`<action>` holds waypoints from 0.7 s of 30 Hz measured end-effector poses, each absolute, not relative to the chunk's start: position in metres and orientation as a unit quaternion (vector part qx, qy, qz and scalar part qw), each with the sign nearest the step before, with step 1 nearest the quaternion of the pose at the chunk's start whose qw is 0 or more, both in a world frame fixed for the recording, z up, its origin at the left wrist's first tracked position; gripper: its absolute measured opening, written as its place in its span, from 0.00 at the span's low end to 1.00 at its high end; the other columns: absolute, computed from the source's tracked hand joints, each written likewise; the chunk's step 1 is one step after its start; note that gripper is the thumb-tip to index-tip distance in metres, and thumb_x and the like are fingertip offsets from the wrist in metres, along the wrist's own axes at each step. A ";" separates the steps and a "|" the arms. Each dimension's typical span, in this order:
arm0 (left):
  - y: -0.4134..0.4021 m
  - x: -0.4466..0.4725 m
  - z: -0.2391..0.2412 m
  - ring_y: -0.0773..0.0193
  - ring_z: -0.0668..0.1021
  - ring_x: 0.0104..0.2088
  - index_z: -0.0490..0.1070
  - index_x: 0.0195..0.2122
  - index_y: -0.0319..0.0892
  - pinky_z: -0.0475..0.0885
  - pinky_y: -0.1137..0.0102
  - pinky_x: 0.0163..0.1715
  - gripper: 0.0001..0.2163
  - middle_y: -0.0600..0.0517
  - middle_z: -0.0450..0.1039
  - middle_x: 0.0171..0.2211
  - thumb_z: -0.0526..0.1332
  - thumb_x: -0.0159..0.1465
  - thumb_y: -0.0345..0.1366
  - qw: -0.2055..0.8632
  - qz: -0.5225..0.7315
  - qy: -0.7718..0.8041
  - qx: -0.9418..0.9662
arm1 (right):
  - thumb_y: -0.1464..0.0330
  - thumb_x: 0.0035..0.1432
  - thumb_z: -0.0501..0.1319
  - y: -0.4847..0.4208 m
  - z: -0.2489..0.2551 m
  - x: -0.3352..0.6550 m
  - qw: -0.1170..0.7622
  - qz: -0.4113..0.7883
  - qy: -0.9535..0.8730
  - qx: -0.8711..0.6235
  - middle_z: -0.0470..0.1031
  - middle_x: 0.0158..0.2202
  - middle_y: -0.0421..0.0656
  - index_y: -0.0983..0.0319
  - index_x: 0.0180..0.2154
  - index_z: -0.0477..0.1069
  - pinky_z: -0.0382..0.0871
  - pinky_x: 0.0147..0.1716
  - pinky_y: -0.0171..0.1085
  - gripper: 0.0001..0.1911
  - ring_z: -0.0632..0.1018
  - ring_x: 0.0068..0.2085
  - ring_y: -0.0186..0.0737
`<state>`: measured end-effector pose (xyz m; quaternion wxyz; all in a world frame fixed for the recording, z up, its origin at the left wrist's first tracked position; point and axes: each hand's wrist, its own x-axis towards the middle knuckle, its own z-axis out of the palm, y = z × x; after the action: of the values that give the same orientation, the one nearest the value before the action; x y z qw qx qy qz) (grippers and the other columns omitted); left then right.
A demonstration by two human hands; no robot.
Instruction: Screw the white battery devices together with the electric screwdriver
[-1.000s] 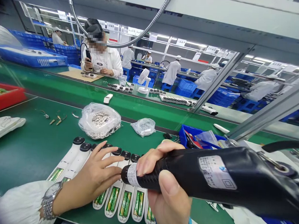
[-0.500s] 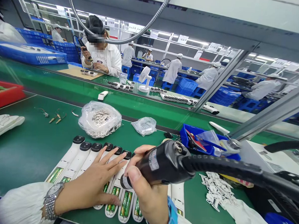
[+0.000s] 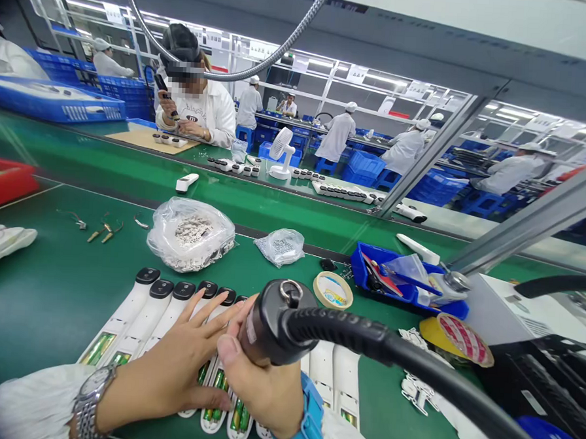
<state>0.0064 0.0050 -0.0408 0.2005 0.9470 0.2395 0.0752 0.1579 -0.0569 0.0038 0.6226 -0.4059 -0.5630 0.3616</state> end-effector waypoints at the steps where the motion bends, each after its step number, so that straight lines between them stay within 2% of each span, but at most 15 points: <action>1: 0.005 0.006 -0.041 0.44 0.42 0.66 0.46 0.65 0.48 0.32 0.41 0.60 0.42 0.51 0.43 0.67 0.54 0.54 0.65 0.200 0.075 0.239 0.947 | 0.61 0.58 0.59 -0.056 0.004 0.158 0.619 0.362 -0.567 -0.405 0.64 0.25 0.38 0.58 0.32 0.65 0.63 0.26 0.39 0.07 0.67 0.26 0.36; 7: 0.005 0.006 -0.041 0.43 0.43 0.65 0.46 0.65 0.49 0.34 0.39 0.60 0.43 0.49 0.44 0.67 0.53 0.53 0.65 0.189 0.070 0.243 0.949 | 0.62 0.57 0.59 -0.056 0.002 0.154 0.629 0.349 -0.563 -0.406 0.65 0.24 0.36 0.56 0.34 0.63 0.63 0.26 0.38 0.06 0.67 0.25 0.35; 12: 0.005 0.006 -0.042 0.41 0.45 0.65 0.47 0.65 0.50 0.37 0.37 0.59 0.41 0.50 0.43 0.67 0.53 0.54 0.65 0.176 0.074 0.239 0.952 | 0.62 0.56 0.61 -0.064 0.026 0.169 0.680 0.364 -0.516 -0.373 0.67 0.24 0.35 0.56 0.41 0.62 0.64 0.24 0.36 0.12 0.69 0.24 0.34; 14: 0.005 0.005 -0.043 0.40 0.45 0.65 0.45 0.65 0.51 0.39 0.35 0.59 0.41 0.50 0.42 0.67 0.52 0.55 0.65 0.179 0.077 0.239 0.951 | 0.62 0.55 0.61 -0.063 0.044 0.188 0.714 0.315 -0.512 -0.359 0.69 0.22 0.35 0.57 0.40 0.64 0.64 0.23 0.36 0.12 0.69 0.23 0.34; 17: 0.006 0.005 -0.044 0.38 0.46 0.64 0.42 0.65 0.53 0.43 0.33 0.57 0.40 0.51 0.40 0.67 0.52 0.56 0.64 0.185 0.078 0.236 0.951 | 0.64 0.51 0.63 -0.047 0.062 0.229 0.773 0.172 -0.475 -0.384 0.69 0.20 0.35 0.59 0.35 0.67 0.66 0.23 0.37 0.10 0.70 0.21 0.36; 21: 0.009 0.006 -0.045 0.34 0.48 0.63 0.44 0.65 0.53 0.48 0.31 0.55 0.39 0.50 0.42 0.66 0.54 0.56 0.62 0.185 0.074 0.227 0.953 | 0.66 0.48 0.64 -0.007 0.048 0.286 0.815 0.015 -0.389 -0.429 0.70 0.18 0.35 0.60 0.32 0.68 0.67 0.27 0.39 0.09 0.72 0.21 0.36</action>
<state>0.0061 0.0088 -0.0451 0.1845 0.9534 0.2269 0.0739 0.2856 -0.0072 0.0477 0.8149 -0.4294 -0.3890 0.0145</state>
